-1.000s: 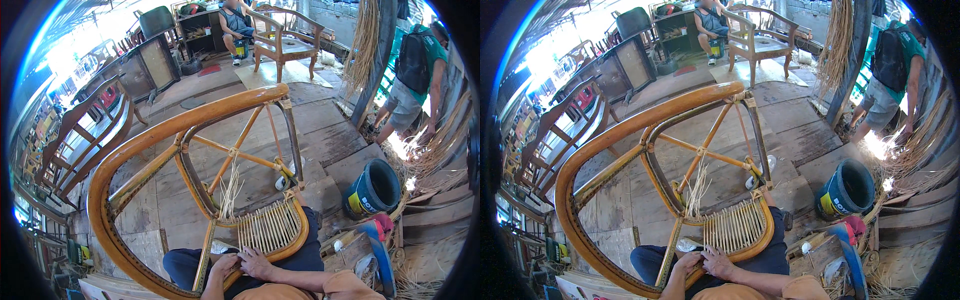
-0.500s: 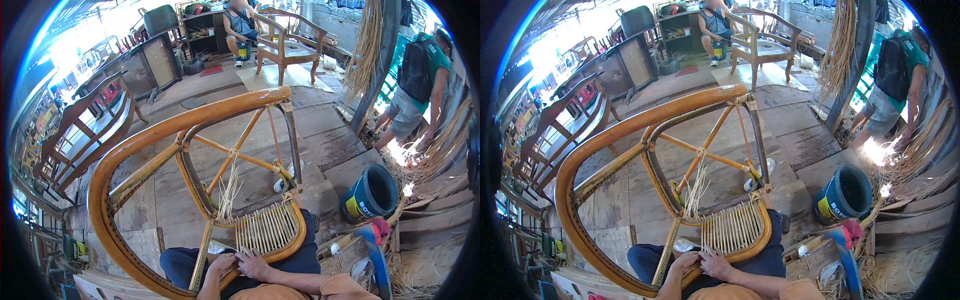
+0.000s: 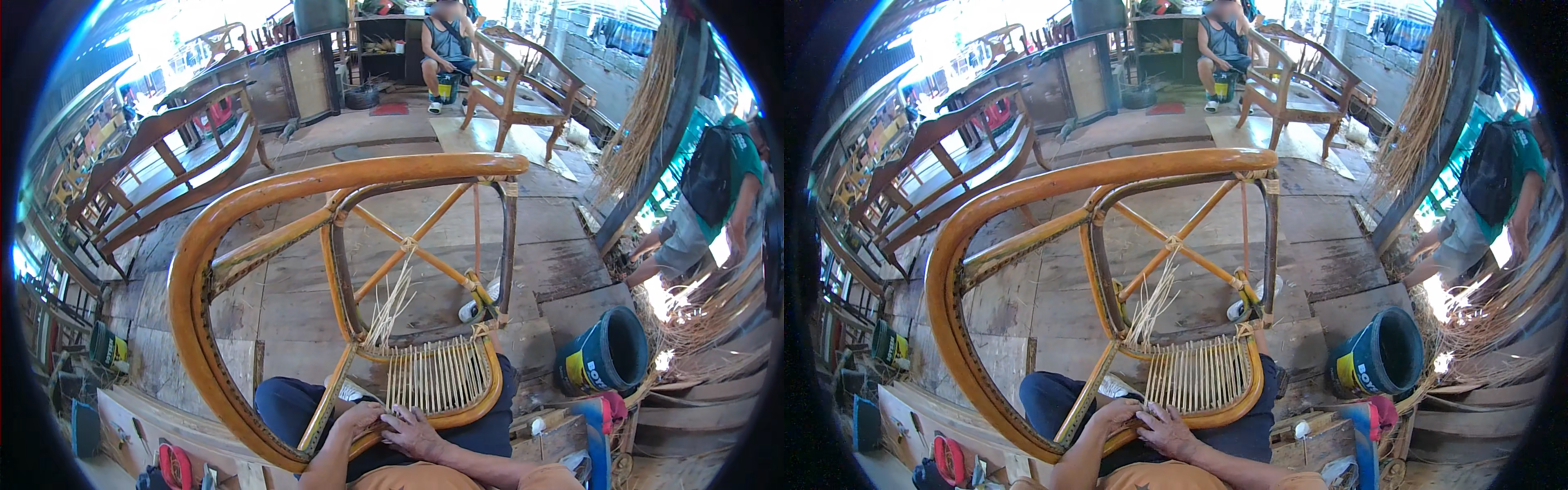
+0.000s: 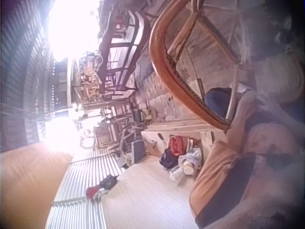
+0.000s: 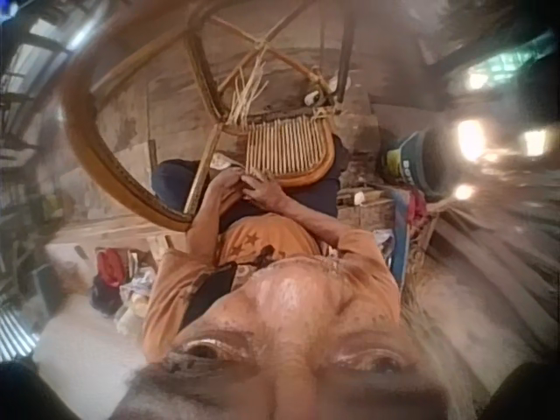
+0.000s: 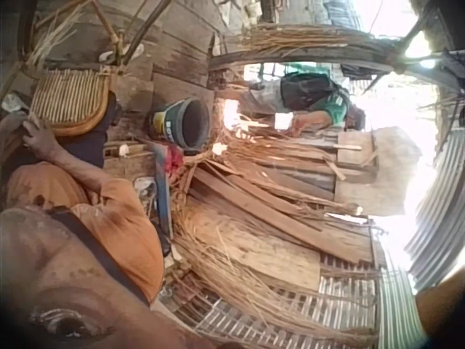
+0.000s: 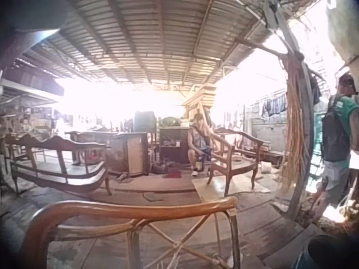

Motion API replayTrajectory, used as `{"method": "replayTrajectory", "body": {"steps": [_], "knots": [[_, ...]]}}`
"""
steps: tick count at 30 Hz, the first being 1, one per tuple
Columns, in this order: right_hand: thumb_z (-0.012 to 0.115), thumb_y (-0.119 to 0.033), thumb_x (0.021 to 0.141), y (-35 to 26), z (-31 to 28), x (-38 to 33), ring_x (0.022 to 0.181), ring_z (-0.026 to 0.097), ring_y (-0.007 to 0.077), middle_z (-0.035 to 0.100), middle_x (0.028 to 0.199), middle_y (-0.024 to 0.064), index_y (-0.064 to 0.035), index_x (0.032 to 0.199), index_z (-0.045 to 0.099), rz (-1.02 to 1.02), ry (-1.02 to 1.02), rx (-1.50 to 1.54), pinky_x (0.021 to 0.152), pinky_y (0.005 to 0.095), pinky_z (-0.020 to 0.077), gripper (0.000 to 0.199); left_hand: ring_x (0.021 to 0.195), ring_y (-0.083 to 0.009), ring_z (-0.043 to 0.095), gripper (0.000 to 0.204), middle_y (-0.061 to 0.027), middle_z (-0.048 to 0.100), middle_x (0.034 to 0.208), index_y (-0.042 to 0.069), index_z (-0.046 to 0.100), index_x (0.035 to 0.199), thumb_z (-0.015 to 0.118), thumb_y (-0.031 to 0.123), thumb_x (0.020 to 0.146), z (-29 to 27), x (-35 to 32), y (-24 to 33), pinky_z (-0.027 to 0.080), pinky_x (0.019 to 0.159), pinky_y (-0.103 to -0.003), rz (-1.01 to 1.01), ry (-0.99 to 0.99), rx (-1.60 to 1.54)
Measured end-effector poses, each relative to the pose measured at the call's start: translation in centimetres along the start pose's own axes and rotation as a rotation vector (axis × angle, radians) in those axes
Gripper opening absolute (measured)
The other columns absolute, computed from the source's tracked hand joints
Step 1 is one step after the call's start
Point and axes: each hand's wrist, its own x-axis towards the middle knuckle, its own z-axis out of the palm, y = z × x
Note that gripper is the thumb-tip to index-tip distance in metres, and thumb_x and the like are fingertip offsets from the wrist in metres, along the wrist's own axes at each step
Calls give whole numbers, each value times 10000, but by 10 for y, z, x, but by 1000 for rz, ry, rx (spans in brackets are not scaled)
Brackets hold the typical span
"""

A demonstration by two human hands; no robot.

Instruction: Weaving rattan strips into the seat frame of a wooden chair.

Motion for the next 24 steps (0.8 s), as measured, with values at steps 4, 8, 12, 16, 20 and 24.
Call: {"method": "replayTrajectory", "body": {"steps": [4,8,12,16,20,24], "knots": [[576,-204,758,-2,8,5,1189,356,307,445,1224,85,-93,908,578,7,10,0,914,455,317,186,727,-144,550,111,-39,589,796,31,599,858,495,58,830,-2,-5,-1,451,660,-267,-35,-41,-78],[594,-251,757,1,14,6,1180,363,292,448,1223,66,-115,873,568,-5,6,-79,897,464,318,181,788,-140,567,168,-34,590,845,20,598,898,453,-7,818,-6,3,-8,461,702,-269,22,-67,-85],[580,-233,764,1,9,6,1191,362,302,451,1227,64,-116,882,563,2,-2,-28,919,481,311,167,823,-136,573,182,-30,593,856,24,598,918,450,-11,820,-8,9,-9,467,723,-273,-30,-89,15],[586,-239,761,0,10,6,1206,353,303,453,1228,65,-115,867,565,26,9,-7,938,486,303,164,815,-130,568,168,-34,588,846,30,607,910,458,14,833,-13,15,-20,463,713,-270,30,-107,3],[587,-245,763,1,11,5,1202,354,306,453,1227,64,-113,853,567,26,17,-7,933,483,304,160,800,-134,568,157,-45,596,879,27,610,900,466,23,837,-8,12,-13,462,691,-266,-18,-9,98],[572,-211,757,-1,7,4,1184,363,307,454,1223,62,-111,823,576,45,48,-16,928,468,305,120,790,-131,565,135,-44,608,881,24,611,895,487,53,849,0,2,0,463,682,-265,-83,22,-21]]}}
